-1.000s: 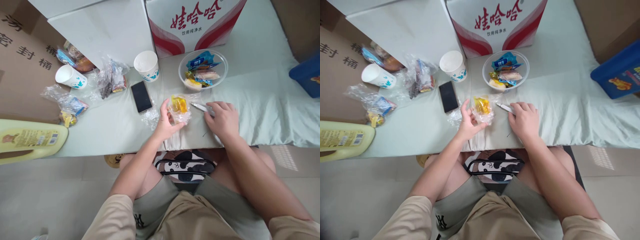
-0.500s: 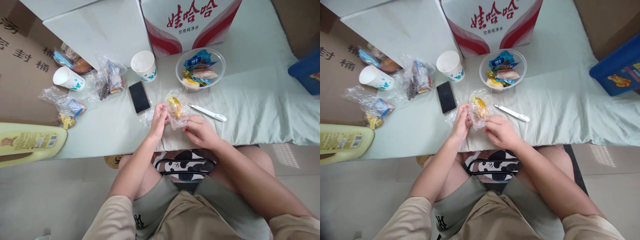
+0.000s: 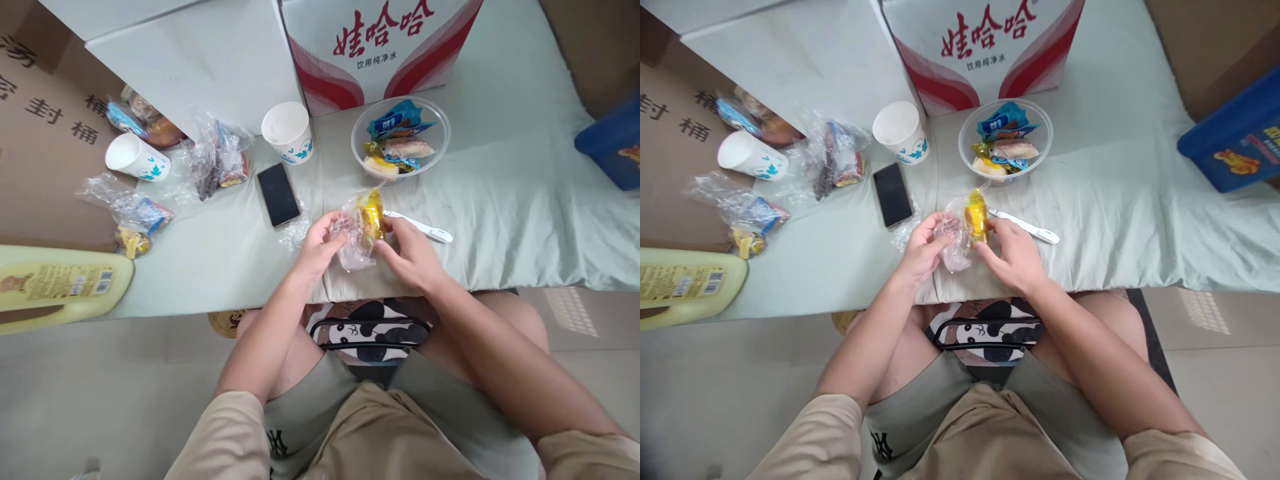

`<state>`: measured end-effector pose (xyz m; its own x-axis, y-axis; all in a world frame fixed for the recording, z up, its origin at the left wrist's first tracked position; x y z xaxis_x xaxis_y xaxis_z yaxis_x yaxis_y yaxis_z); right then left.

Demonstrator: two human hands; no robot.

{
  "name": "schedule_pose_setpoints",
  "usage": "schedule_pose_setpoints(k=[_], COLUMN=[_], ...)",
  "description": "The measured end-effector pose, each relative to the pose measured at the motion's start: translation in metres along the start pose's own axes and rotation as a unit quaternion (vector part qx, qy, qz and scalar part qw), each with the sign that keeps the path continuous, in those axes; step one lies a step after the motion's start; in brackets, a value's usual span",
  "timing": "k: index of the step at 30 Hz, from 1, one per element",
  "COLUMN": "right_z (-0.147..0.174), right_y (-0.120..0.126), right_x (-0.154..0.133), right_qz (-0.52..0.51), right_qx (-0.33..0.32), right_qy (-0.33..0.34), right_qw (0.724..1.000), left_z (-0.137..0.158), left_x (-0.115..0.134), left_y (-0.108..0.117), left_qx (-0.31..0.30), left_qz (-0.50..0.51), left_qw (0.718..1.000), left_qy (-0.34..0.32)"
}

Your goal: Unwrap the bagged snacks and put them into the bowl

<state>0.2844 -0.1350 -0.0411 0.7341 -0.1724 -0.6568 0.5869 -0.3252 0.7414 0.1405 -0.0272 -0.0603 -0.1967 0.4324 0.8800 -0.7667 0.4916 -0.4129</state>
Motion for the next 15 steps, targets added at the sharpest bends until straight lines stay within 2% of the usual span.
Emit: schedule_pose_setpoints(k=[4,6,9,11,13,15], right_z=[-0.001,-0.001,0.002,0.006,0.008,0.003], right_y=[-0.001,0.004,0.018,0.029,0.041,0.052], right_x=[0.006,0.008,0.015,0.022,0.027,0.027], right_qz=[-0.078,-0.102,-0.119,-0.129,-0.127,-0.095], right_qx=[-0.021,0.005,0.082,0.136,0.179,0.174], right_qy=[-0.049,-0.055,-0.052,-0.049,-0.044,-0.029], right_qw=[0.996,0.993,0.988,0.981,0.975,0.980], left_z=[0.004,0.001,-0.005,-0.009,-0.011,-0.011], left_x=[0.002,0.007,0.017,0.020,0.020,0.018], left_y=[-0.008,-0.003,0.016,0.026,0.028,0.024], left_qx=[-0.002,0.051,0.169,0.211,0.211,0.187], left_qz=[0.033,0.050,0.092,0.114,0.113,0.095], left_qw=[0.999,0.997,0.980,0.968,0.969,0.977], left_qy=[0.041,0.026,-0.044,-0.070,-0.060,-0.034])
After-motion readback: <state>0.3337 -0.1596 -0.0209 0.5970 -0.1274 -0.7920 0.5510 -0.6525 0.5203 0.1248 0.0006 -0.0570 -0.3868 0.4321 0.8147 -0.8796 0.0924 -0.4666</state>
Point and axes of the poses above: each hand's wrist, its own z-axis away from the middle knuckle, its own y-axis out of the back of the hand, x = y × z, the point moved 6 cm from there along -z, towards the middle knuckle, and after that the axes turned 9 degrees about z, right-handed, at the moved point
